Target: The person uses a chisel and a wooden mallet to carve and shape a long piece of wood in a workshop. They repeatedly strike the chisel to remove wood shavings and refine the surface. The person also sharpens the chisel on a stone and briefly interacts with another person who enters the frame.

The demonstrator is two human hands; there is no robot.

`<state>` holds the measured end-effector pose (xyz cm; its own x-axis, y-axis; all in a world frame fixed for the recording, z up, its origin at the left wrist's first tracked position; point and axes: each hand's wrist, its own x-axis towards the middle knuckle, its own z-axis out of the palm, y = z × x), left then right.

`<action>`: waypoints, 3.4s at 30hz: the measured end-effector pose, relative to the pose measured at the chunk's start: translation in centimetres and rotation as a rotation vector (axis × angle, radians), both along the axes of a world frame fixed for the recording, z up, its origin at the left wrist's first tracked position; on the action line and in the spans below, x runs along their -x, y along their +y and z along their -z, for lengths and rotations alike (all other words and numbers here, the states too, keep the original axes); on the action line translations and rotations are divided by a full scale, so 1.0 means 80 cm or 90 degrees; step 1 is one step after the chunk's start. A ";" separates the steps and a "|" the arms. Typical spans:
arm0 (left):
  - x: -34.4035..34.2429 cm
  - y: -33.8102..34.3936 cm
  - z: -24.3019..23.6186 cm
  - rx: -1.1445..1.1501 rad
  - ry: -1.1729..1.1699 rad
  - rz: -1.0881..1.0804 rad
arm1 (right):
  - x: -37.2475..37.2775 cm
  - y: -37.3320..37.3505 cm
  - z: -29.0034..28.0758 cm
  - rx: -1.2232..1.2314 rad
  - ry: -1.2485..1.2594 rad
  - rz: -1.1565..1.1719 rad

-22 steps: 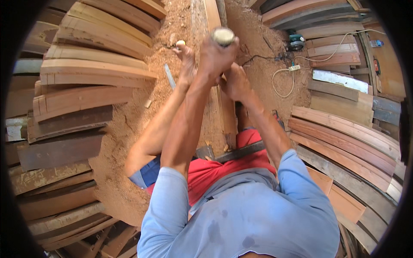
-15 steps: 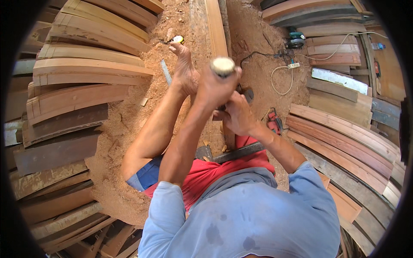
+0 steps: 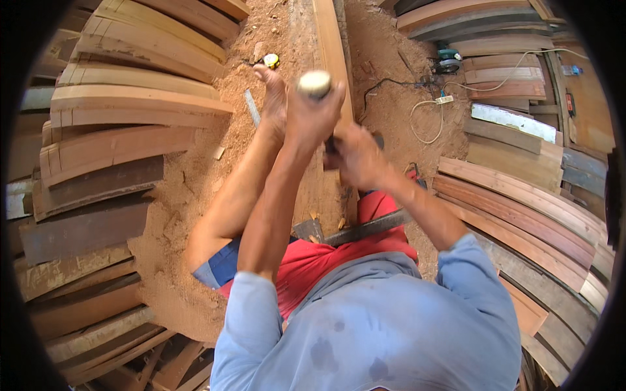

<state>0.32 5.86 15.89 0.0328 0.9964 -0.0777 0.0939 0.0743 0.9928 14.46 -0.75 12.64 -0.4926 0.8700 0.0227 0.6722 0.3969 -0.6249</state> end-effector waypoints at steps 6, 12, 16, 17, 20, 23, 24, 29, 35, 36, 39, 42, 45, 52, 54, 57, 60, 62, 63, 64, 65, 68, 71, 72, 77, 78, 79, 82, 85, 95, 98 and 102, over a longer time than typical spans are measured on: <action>-0.009 0.033 0.011 -0.047 0.165 -0.051 | 0.001 0.036 0.013 -0.077 -0.052 0.044; -0.004 0.215 0.008 -0.010 0.035 -0.035 | 0.006 0.215 0.021 -0.138 -0.094 0.054; 0.001 0.165 -0.002 -0.093 0.025 -0.032 | 0.005 0.179 -0.002 -0.072 -0.087 0.022; -0.005 0.143 -0.010 -0.068 0.045 -0.020 | 0.000 0.158 -0.004 -0.024 -0.088 0.018; -0.015 0.107 0.011 -0.072 -0.169 -0.016 | -0.004 0.107 0.014 -0.059 -0.031 0.037; -0.012 0.134 0.003 -0.125 0.079 -0.018 | -0.002 0.148 0.026 -0.094 -0.078 0.049; -0.017 0.162 0.009 -0.285 0.041 -0.042 | 0.004 0.182 0.024 -0.181 -0.133 0.059; -0.086 0.208 -0.056 -0.646 -0.022 0.007 | -0.046 0.308 0.000 -0.192 -0.038 0.201; -0.099 0.010 -0.043 -0.721 0.359 0.214 | -0.094 0.111 -0.010 0.424 0.576 0.296; -0.091 -0.034 -0.033 -0.679 0.365 0.211 | -0.090 0.075 -0.004 0.499 0.662 0.292; -0.069 -0.117 -0.018 -0.501 0.382 0.230 | -0.091 -0.004 -0.005 0.601 0.815 0.293; 0.008 -0.165 0.003 -0.253 0.406 0.211 | -0.101 -0.054 -0.010 0.604 0.836 0.327; 0.064 -0.198 0.089 -0.186 0.425 0.108 | -0.111 -0.088 -0.003 0.528 0.674 0.442; 0.041 -0.230 0.149 -0.156 0.545 0.266 | -0.097 -0.127 -0.031 0.522 0.620 0.422; 0.042 -0.234 0.142 -0.134 0.559 0.295 | -0.095 -0.133 -0.027 0.503 0.621 0.427; 0.052 -0.246 0.118 -0.175 0.631 0.411 | -0.094 -0.142 -0.018 0.500 0.634 0.438; 0.056 -0.267 0.135 -0.139 0.598 0.440 | -0.088 -0.146 -0.016 0.505 0.628 0.421; 0.052 -0.272 0.149 -0.095 0.562 0.409 | -0.085 -0.150 -0.016 0.505 0.623 0.416; 0.048 -0.263 0.148 -0.082 0.560 0.389 | -0.085 -0.151 -0.017 0.505 0.624 0.422; 0.045 -0.255 0.148 -0.069 0.558 0.369 | -0.085 -0.154 -0.017 0.504 0.625 0.427; 0.043 -0.251 0.156 -0.057 0.474 0.300 | -0.086 -0.155 -0.016 0.501 0.626 0.434; 0.043 -0.245 0.179 -0.021 0.287 0.164 | -0.086 -0.159 -0.015 0.487 0.619 0.443; 0.041 -0.240 0.177 0.024 0.204 0.207 | -0.086 -0.162 -0.019 0.454 0.572 0.450; 0.038 -0.240 0.166 0.033 0.168 0.237 | -0.083 -0.160 -0.023 0.435 0.549 0.450; 0.034 -0.241 0.140 0.095 0.078 0.213 | -0.054 -0.146 -0.018 0.340 0.383 0.418; 0.038 -0.239 0.142 0.114 0.075 0.198 | -0.050 -0.146 -0.026 0.327 0.379 0.412; 0.040 -0.236 0.144 0.132 0.071 0.184 | -0.047 -0.148 -0.035 0.314 0.375 0.406; 0.044 -0.229 0.112 0.094 0.123 0.153 | -0.063 -0.159 -0.045 0.309 0.372 0.431; 0.066 -0.225 0.099 0.074 0.146 0.120 | -0.077 -0.163 -0.037 0.313 0.281 0.374; 0.146 -0.213 0.071 -0.026 0.016 -0.072 | -0.108 -0.217 0.066 0.371 -0.220 -0.015; 0.184 -0.244 0.027 -0.042 -0.036 -0.165 | -0.107 -0.235 0.089 0.325 -0.217 -0.049; 0.237 -0.292 -0.036 -0.152 -0.129 -0.250 | -0.099 -0.263 0.092 0.375 -0.279 -0.129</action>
<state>-18.63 -17.52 18.75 -0.3576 0.9257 0.1235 -0.0916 -0.1664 0.9818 22.35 -21.80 5.24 -0.5007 0.5697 -0.6517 0.8574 0.2229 -0.4639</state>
